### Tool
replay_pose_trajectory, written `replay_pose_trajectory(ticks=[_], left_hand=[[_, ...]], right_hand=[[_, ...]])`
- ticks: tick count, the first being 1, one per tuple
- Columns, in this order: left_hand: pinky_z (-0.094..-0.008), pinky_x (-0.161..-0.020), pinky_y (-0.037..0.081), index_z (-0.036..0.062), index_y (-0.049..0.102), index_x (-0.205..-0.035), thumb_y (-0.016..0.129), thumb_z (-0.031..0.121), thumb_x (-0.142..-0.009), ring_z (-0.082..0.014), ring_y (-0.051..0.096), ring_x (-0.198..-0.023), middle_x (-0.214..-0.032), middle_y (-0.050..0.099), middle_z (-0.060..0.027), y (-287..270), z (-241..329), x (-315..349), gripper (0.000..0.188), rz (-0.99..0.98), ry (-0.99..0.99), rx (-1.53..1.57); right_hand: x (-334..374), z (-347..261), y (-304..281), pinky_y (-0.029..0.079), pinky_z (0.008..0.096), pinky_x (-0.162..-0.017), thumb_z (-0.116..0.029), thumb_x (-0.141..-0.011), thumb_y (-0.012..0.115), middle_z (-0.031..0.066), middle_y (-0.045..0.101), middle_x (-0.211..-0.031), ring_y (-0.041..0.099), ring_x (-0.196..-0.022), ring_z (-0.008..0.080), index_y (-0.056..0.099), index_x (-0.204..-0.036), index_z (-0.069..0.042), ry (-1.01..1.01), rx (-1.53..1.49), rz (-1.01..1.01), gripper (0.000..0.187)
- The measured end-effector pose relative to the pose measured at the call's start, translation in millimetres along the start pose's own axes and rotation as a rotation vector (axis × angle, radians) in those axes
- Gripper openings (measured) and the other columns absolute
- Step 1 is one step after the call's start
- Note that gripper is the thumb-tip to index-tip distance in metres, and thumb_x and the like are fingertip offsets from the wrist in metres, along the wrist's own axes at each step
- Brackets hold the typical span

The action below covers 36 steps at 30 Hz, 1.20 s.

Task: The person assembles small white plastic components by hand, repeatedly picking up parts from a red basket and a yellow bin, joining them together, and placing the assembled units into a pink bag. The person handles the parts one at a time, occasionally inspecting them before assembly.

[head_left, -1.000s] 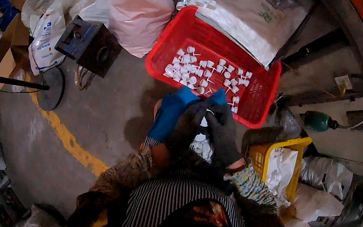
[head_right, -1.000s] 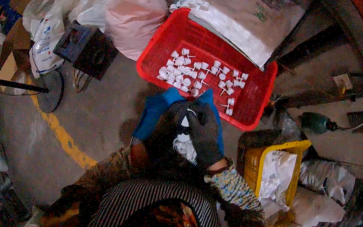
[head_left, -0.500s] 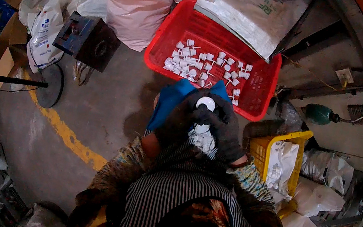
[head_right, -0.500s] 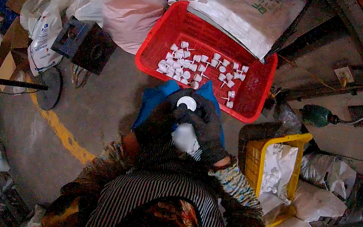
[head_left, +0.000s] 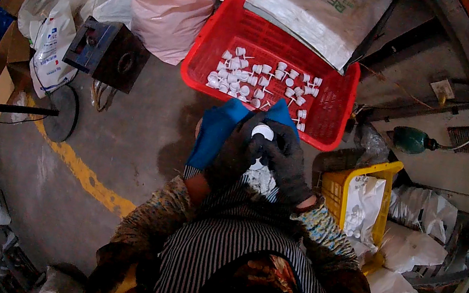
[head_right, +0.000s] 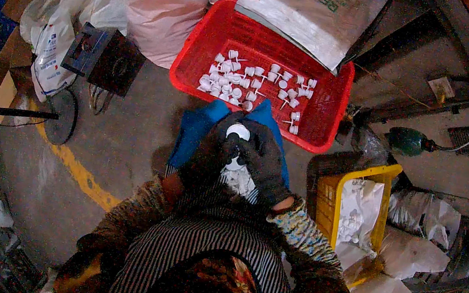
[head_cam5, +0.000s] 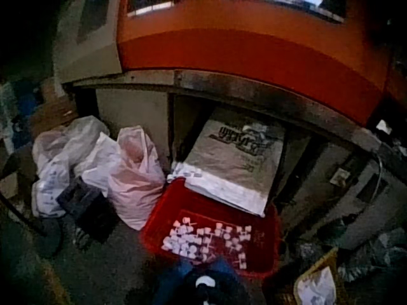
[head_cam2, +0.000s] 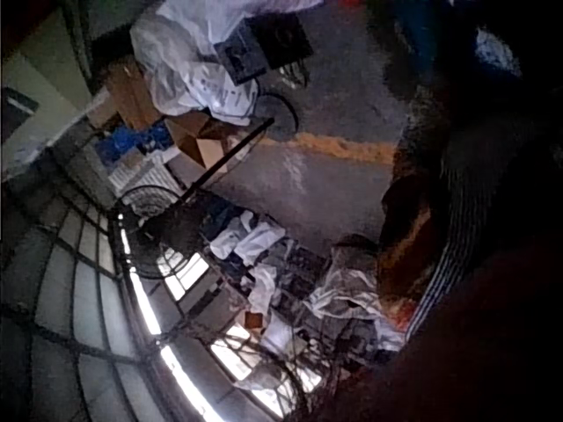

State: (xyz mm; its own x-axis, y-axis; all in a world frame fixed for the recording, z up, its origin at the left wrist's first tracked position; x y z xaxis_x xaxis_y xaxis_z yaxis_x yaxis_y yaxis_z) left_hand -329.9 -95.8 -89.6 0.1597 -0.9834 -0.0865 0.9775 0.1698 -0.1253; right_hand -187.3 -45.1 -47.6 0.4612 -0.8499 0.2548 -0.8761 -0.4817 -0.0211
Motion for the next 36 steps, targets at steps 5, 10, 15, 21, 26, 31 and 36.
replay_pose_trajectory(ticks=[5,10,15,21,26,31,36], left_hand=[[-0.0403,-0.088,0.046,0.0041,0.036,-0.144,0.044,0.025,-0.099,-0.0340,0.053,-0.107,-0.127,0.049,-0.0243,0.3,10.6,-1.4,0.050,-0.052,-0.077,-0.014],[-0.0376,-0.093,0.047,0.0056,0.036,-0.145,0.044,0.029,-0.101,-0.0276,0.053,-0.116,-0.133,0.049,-0.0186,-3.6,7.6,-3.8,0.050,-0.095,-0.085,0.162],[-0.0342,-0.100,0.042,0.0056,0.035,-0.146,0.045,0.037,-0.101,-0.0208,0.048,-0.122,-0.137,0.047,-0.0124,-12.5,27.2,-0.9,0.055,-0.089,-0.253,0.493],[-0.0345,-0.106,0.036,0.0039,0.032,-0.147,0.048,0.035,-0.101,-0.0227,0.043,-0.128,-0.140,0.045,-0.0133,-12.0,6.8,-2.4,0.058,-0.144,-0.098,0.430],[-0.0289,-0.079,0.046,0.0073,0.031,-0.149,0.054,0.030,-0.098,-0.0146,0.052,-0.096,-0.123,0.053,-0.0084,-9.0,-2.4,-1.0,0.060,-0.174,-0.089,0.525],[-0.0271,-0.074,0.048,0.0087,0.032,-0.148,0.059,0.026,-0.096,-0.0130,0.053,-0.091,-0.120,0.055,-0.0061,-4.3,-2.0,1.2,0.061,-0.130,-0.145,0.601],[-0.0281,-0.081,0.049,0.0070,0.037,-0.145,0.061,0.027,-0.095,-0.0151,0.055,-0.099,-0.126,0.054,-0.0069,-1.1,7.5,1.1,0.058,-0.081,-0.156,0.538]], right_hand=[[2.5,-16.4,0.5,0.050,0.0256,-0.054,-0.019,-0.092,0.065,0.0083,0.063,-0.096,0.061,-0.072,0.0126,0.052,-0.123,-0.004,0.068,0.011,-0.017,0.037],[-1.1,-7.7,2.4,0.053,0.0260,-0.062,-0.017,-0.089,0.068,0.0110,0.062,-0.107,0.063,-0.081,0.0147,0.050,-0.128,-0.004,0.003,-0.115,-0.030,0.044],[1.5,-5.1,0.7,0.055,0.0301,-0.073,-0.016,-0.086,0.070,0.0116,0.060,-0.115,0.063,-0.095,0.0191,0.050,-0.131,-0.005,-0.012,0.000,-0.034,0.051],[-4.6,13.6,-4.4,0.050,0.0350,-0.091,-0.018,-0.084,0.072,0.0117,0.060,-0.119,0.060,-0.106,0.0214,0.055,-0.128,-0.004,-0.120,0.048,0.001,0.049],[-5.5,14.1,-7.0,0.049,0.0350,-0.092,-0.018,-0.086,0.070,0.0116,0.060,-0.121,0.059,-0.108,0.0212,0.055,-0.128,-0.004,-0.152,0.091,0.002,0.047],[-3.5,0.5,-3.5,0.050,0.0254,-0.072,-0.009,-0.088,0.065,0.0078,0.063,-0.105,0.060,-0.085,0.0129,0.054,-0.127,-0.003,-0.020,-0.066,-0.015,0.040],[-2.1,-13.1,1.8,0.046,0.0225,-0.057,-0.010,-0.090,0.062,0.0059,0.062,-0.093,0.057,-0.070,0.0091,0.055,-0.118,-0.005,0.036,-0.108,0.011,0.029]])
Point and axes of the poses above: each hand's wrist, its own x-axis away from the middle knuckle, its own y-axis out of the palm, z = x × y, the point moved 1 cm from there along -x, towards the middle knuckle
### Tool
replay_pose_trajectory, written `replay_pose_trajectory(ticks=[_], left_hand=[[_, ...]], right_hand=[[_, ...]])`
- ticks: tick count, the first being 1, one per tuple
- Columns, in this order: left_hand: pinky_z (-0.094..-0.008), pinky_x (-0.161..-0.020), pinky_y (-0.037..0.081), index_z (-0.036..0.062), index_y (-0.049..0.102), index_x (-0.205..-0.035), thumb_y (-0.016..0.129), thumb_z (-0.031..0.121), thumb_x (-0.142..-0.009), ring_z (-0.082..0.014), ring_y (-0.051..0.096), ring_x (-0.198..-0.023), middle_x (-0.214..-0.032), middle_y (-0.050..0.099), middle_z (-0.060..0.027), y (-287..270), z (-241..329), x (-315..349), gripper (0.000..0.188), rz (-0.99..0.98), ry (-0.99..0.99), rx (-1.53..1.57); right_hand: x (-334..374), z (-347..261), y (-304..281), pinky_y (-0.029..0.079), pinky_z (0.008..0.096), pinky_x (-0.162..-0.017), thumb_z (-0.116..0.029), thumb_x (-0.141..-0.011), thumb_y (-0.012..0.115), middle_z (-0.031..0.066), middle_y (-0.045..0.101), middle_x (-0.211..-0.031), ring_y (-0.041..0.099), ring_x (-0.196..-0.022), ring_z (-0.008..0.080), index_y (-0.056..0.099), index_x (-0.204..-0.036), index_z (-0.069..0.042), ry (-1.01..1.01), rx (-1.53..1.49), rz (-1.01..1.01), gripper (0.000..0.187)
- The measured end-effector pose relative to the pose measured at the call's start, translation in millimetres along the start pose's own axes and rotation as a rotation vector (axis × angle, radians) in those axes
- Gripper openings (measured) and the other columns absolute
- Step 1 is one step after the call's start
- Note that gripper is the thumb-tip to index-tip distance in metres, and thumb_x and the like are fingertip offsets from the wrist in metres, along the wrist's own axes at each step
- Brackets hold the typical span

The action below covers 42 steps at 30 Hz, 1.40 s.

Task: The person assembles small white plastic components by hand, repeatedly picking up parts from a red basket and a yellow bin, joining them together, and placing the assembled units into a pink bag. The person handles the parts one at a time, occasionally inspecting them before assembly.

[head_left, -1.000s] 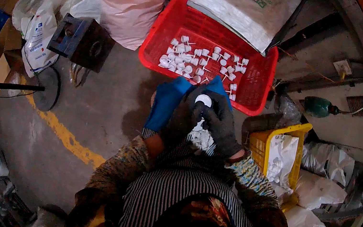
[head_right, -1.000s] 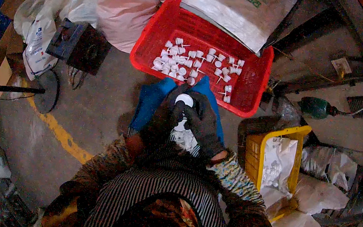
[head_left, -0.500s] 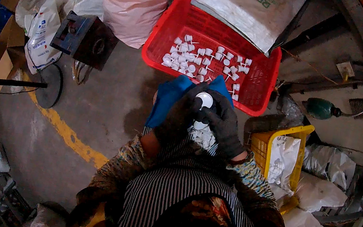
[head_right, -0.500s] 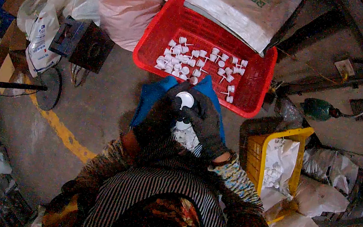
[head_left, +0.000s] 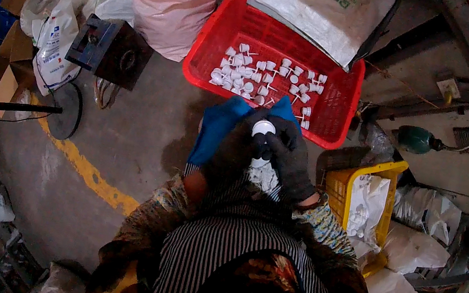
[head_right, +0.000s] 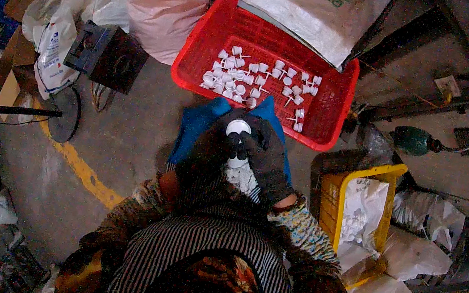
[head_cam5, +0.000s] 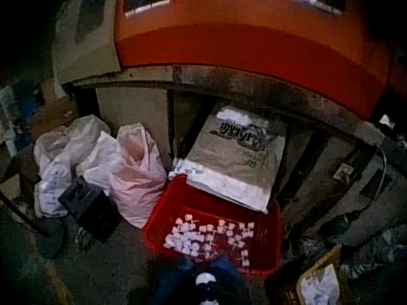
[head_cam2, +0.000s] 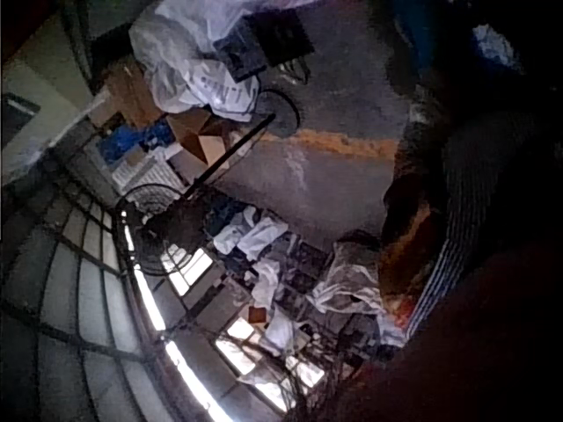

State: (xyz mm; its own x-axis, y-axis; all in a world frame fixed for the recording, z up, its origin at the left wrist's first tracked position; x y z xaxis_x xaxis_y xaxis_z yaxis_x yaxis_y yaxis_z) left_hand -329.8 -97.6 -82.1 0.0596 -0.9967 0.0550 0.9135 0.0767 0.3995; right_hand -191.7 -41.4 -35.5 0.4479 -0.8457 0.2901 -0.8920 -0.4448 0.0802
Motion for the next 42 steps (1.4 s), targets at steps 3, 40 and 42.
replay_pose_trajectory(ticks=[3,40,42], left_hand=[[-0.0293,-0.086,0.048,0.0055,0.038,-0.143,0.060,0.027,-0.096,-0.0170,0.055,-0.104,-0.128,0.054,-0.0077,-2.1,-12.6,-0.3,0.057,0.016,0.038,-0.132],[-0.0342,-0.101,0.043,0.0076,0.033,-0.146,0.060,0.021,-0.096,-0.0197,0.051,-0.117,-0.130,0.051,-0.0098,-16.1,0.2,2.2,0.059,-0.153,-0.095,0.104],[-0.0347,-0.101,0.043,0.0075,0.032,-0.147,0.060,0.021,-0.096,-0.0197,0.051,-0.118,-0.131,0.051,-0.0102,-14.2,1.9,1.7,0.060,-0.160,-0.078,0.060]], right_hand=[[0.7,8.3,-0.4,0.044,0.0220,-0.053,-0.010,-0.091,0.060,0.0056,0.061,-0.090,0.055,-0.067,0.0083,0.055,-0.116,-0.006,0.009,-0.047,-0.021,0.026],[-1.3,5.6,-5.3,0.052,0.0279,-0.075,-0.009,-0.088,0.067,0.0104,0.062,-0.114,0.062,-0.094,0.0154,0.053,-0.130,-0.004,-0.148,0.109,-0.096,0.045],[-1.7,9.2,-10.1,0.052,0.0291,-0.080,-0.009,-0.087,0.067,0.0104,0.061,-0.115,0.061,-0.098,0.0162,0.052,-0.130,-0.004,-0.201,0.232,-0.092,0.046]])
Point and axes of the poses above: each hand's wrist, its own x-axis away from the middle knuckle, its own y-axis out of the palm, z = x × y, the point moved 1 cm from there along -x, towards the middle knuckle
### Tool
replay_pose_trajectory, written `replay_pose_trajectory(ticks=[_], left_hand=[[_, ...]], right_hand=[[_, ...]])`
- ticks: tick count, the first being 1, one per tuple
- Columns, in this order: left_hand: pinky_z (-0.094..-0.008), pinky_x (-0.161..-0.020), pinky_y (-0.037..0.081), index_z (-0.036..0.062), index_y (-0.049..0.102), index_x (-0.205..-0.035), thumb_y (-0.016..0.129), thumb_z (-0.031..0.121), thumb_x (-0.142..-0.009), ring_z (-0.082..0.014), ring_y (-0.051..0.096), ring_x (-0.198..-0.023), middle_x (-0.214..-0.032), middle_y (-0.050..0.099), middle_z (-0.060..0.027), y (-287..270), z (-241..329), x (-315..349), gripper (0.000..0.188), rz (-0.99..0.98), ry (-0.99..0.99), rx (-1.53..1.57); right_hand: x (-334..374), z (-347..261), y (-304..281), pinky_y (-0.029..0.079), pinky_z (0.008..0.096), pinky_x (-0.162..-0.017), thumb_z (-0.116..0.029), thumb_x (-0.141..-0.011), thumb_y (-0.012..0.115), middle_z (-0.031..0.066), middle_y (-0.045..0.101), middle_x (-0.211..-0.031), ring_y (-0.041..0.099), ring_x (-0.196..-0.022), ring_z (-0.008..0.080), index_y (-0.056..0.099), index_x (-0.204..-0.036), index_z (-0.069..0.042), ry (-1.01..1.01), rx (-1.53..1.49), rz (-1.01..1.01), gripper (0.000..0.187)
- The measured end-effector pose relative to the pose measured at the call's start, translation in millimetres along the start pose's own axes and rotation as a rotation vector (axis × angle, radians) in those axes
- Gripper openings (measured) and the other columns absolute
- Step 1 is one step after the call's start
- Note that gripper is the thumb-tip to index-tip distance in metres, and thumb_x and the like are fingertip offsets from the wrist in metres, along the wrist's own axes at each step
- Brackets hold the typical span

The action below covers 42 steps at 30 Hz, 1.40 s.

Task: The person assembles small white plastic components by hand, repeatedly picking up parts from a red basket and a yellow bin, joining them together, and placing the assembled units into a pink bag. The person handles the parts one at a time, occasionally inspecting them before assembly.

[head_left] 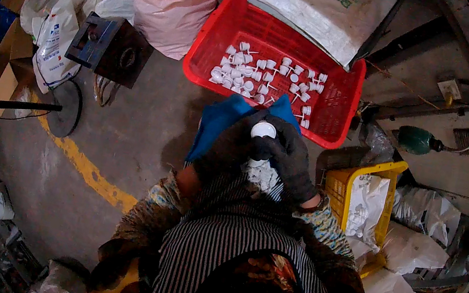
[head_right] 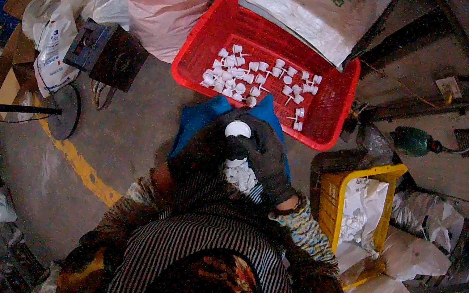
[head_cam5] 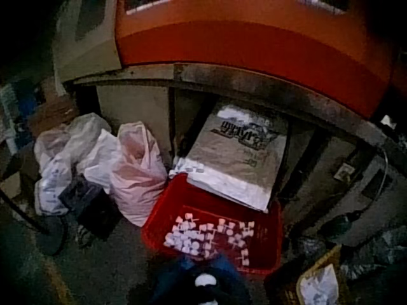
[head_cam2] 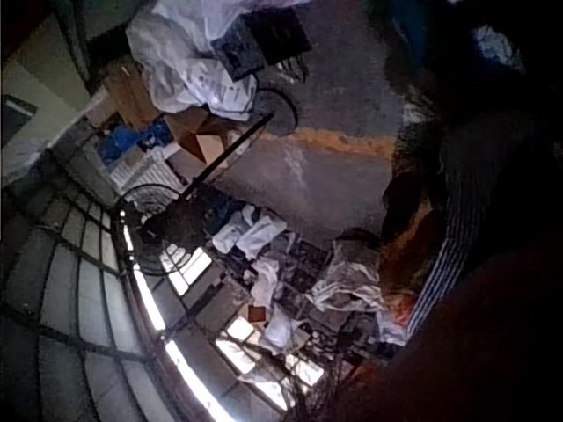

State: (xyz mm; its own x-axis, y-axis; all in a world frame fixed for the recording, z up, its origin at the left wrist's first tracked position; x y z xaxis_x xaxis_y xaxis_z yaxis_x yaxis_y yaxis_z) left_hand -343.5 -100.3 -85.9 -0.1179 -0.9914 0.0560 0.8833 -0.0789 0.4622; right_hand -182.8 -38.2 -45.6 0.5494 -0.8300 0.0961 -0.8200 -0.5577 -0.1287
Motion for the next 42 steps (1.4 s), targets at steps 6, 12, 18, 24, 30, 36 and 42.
replay_pose_trajectory(ticks=[6,12,18,24,30,36,42], left_hand=[[-0.0355,-0.101,0.043,0.0065,0.035,-0.146,0.056,0.024,-0.098,-0.0206,0.051,-0.119,-0.135,0.050,-0.0112,1.1,23.0,-4.6,0.055,-0.017,-0.103,-0.202],[-0.0349,-0.100,0.043,0.0043,0.042,-0.140,0.045,0.030,-0.103,-0.0226,0.052,-0.119,-0.131,0.053,-0.0123,-0.6,19.8,-8.5,0.046,0.153,0.284,-0.624],[-0.0350,-0.098,0.044,0.0037,0.046,-0.137,0.043,0.029,-0.103,-0.0227,0.054,-0.113,-0.125,0.057,-0.0134,-5.8,13.3,1.7,0.042,0.364,0.101,-0.362],[-0.0347,-0.096,0.046,0.0053,0.044,-0.139,0.050,0.023,-0.101,-0.0212,0.054,-0.114,-0.128,0.055,-0.0127,-27.7,4.2,5.3,0.043,0.329,0.090,-0.071],[-0.0343,-0.099,0.044,0.0054,0.039,-0.144,0.059,0.015,-0.096,-0.0195,0.050,-0.121,-0.136,0.050,-0.0093,-23.1,26.3,4.8,0.053,0.224,-0.003,-0.025],[-0.0342,-0.103,0.041,0.0056,0.038,-0.144,0.060,0.014,-0.095,-0.0202,0.049,-0.123,-0.137,0.050,-0.0089,-28.0,4.0,5.7,0.054,0.186,0.156,-0.014],[-0.0342,-0.103,0.040,0.0044,0.042,-0.139,0.059,0.015,-0.096,-0.0202,0.050,-0.121,-0.133,0.052,-0.0095,-30.2,0.3,10.4,0.048,0.210,0.088,-0.040]], right_hand=[[3.7,-27.7,1.5,0.052,0.0353,-0.079,-0.011,-0.086,0.068,0.0121,0.060,-0.110,0.062,-0.091,0.0233,0.055,-0.127,-0.006,0.147,0.008,0.040,0.043],[0.2,-17.9,3.6,0.051,0.0375,-0.078,-0.010,-0.084,0.069,0.0134,0.059,-0.106,0.062,-0.093,0.0248,0.056,-0.120,-0.003,-0.195,0.256,0.170,0.039],[-4.9,-43.1,22.3,0.050,0.0371,-0.079,-0.007,-0.083,0.067,0.0150,0.059,-0.106,0.060,-0.092,0.0278,0.058,-0.116,-0.004,-0.219,0.391,0.212,0.035],[-22.1,-34.7,28.5,0.049,0.0393,-0.081,-0.006,-0.082,0.065,0.0152,0.059,-0.104,0.058,-0.092,0.0315,0.059,-0.116,-0.006,-0.293,0.403,0.119,0.034],[-25.2,-28.4,30.3,0.049,0.0390,-0.083,-0.016,-0.083,0.067,0.0144,0.060,-0.105,0.059,-0.094,0.0317,0.059,-0.115,-0.006,-0.253,0.354,0.090,0.034],[-29.7,-10.8,29.7,0.049,0.0380,-0.082,-0.022,-0.083,0.070,0.0130,0.062,-0.101,0.061,-0.092,0.0274,0.060,-0.114,-0.006,-0.068,0.068,0.049,0.036],[-34.6,-14.5,27.5,0.049,0.0369,-0.081,-0.021,-0.084,0.069,0.0127,0.063,-0.099,0.062,-0.090,0.0248,0.060,-0.112,-0.005,-0.040,0.169,-0.001,0.034]])
Point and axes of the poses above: each hand's wrist, its own x-axis away from the middle knuckle, its own y-axis out of the palm, z = x × y, the point moved 1 cm from there along -x, towards the middle knuckle
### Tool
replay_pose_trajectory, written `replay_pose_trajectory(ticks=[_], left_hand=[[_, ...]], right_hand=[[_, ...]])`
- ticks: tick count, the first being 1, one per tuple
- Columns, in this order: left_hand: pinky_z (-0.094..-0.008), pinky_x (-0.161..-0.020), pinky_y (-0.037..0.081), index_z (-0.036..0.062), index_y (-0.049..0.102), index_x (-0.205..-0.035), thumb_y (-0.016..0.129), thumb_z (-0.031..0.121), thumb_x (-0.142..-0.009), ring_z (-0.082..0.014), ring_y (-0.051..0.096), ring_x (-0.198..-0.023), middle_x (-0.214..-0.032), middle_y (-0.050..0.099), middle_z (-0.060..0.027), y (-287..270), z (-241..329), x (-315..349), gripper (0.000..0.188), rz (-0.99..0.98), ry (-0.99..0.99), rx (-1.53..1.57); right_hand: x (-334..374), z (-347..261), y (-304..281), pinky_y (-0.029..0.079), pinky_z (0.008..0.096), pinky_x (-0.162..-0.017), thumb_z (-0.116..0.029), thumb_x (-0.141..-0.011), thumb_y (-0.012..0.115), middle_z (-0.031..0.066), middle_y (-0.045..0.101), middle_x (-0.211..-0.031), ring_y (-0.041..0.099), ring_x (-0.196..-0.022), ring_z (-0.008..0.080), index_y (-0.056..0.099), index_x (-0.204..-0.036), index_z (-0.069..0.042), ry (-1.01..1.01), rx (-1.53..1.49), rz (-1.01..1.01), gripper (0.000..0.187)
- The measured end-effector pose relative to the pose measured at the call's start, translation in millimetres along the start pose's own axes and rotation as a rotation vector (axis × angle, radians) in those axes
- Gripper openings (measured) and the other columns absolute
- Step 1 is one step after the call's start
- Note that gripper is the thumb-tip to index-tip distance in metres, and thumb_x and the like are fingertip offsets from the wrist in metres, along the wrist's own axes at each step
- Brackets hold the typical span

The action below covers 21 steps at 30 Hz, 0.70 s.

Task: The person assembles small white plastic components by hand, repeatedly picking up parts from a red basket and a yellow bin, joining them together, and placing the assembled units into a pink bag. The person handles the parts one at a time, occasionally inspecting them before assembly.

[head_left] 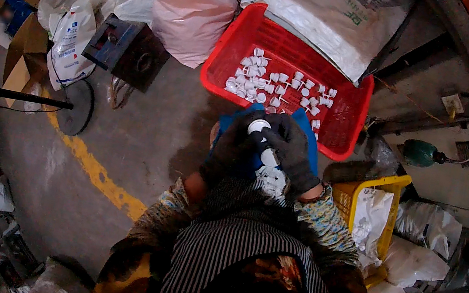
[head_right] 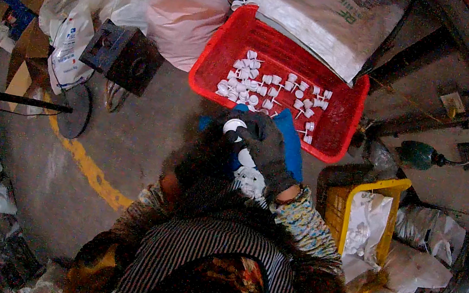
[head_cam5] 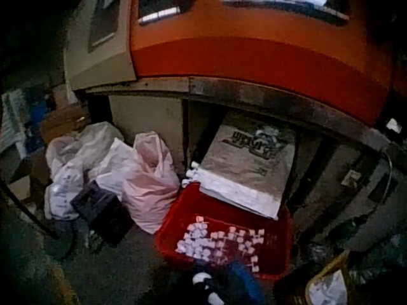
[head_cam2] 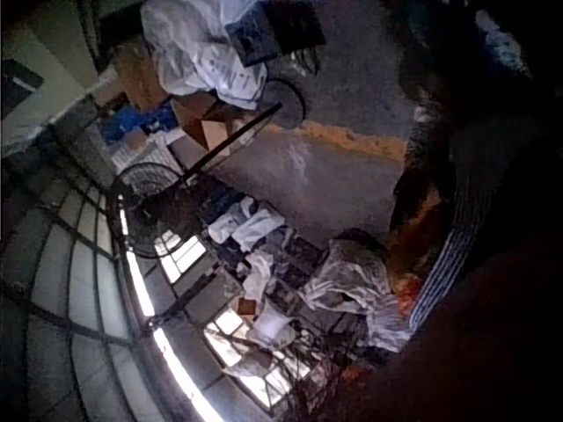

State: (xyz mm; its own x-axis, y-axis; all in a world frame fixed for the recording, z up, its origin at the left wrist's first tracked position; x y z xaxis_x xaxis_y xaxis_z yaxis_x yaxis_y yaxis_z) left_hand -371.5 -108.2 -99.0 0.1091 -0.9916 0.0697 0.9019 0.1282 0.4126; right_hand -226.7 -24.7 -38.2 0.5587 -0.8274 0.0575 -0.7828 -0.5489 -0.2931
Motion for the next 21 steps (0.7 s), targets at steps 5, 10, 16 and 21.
replay_pose_trajectory(ticks=[5,10,16,21], left_hand=[[-0.0333,-0.098,0.043,0.0035,0.046,-0.135,0.058,0.017,-0.096,-0.0191,0.052,-0.115,-0.126,0.055,-0.0093,7.5,3.3,2.7,0.043,-0.014,0.274,-0.192],[-0.0345,-0.091,0.048,0.0061,0.049,-0.130,0.062,0.020,-0.095,-0.0167,0.055,-0.104,-0.120,0.057,-0.0071,4.4,3.1,0.9,0.040,-0.003,0.166,-0.256],[-0.0339,-0.090,0.048,0.0058,0.051,-0.125,0.065,0.019,-0.093,-0.0172,0.056,-0.101,-0.116,0.058,-0.0069,1.2,-1.4,0.8,0.038,0.023,0.200,-0.381],[-0.0382,-0.092,0.046,0.0036,0.049,-0.125,0.063,0.023,-0.092,-0.0270,0.057,-0.105,-0.115,0.056,-0.0156,2.7,1.0,4.7,0.041,0.030,0.163,-0.461]], right_hand=[[0.8,9.3,-3.8,0.049,0.0340,-0.081,-0.017,-0.085,0.068,0.0111,0.063,-0.098,0.061,-0.091,0.0210,0.059,-0.112,-0.004,-0.018,-0.002,-0.049,0.032],[-1.9,3.6,-9.1,0.049,0.0325,-0.082,-0.018,-0.087,0.069,0.0080,0.063,-0.100,0.060,-0.093,0.0165,0.057,-0.115,-0.005,0.008,-0.136,-0.160,0.033],[2.4,-2.2,-6.3,0.048,0.0323,-0.084,-0.015,-0.085,0.072,0.0073,0.062,-0.101,0.060,-0.095,0.0178,0.060,-0.109,-0.004,0.056,-0.240,-0.178,0.029],[3.0,23.7,-1.1,0.047,0.0323,-0.083,-0.016,-0.084,0.074,0.0069,0.060,-0.099,0.059,-0.092,0.0191,0.062,-0.104,-0.003,-0.035,-0.137,-0.140,0.027]])
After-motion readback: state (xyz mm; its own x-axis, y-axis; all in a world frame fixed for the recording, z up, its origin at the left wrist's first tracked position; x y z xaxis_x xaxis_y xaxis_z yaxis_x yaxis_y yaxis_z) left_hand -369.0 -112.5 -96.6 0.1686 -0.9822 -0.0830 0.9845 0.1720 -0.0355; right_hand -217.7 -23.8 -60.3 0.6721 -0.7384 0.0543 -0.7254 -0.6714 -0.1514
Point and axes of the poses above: each hand's wrist, its own x-axis away from the middle knuckle, its own y-axis out of the palm, z = x × y, the point moved 1 cm from there along -x, towards the middle knuckle
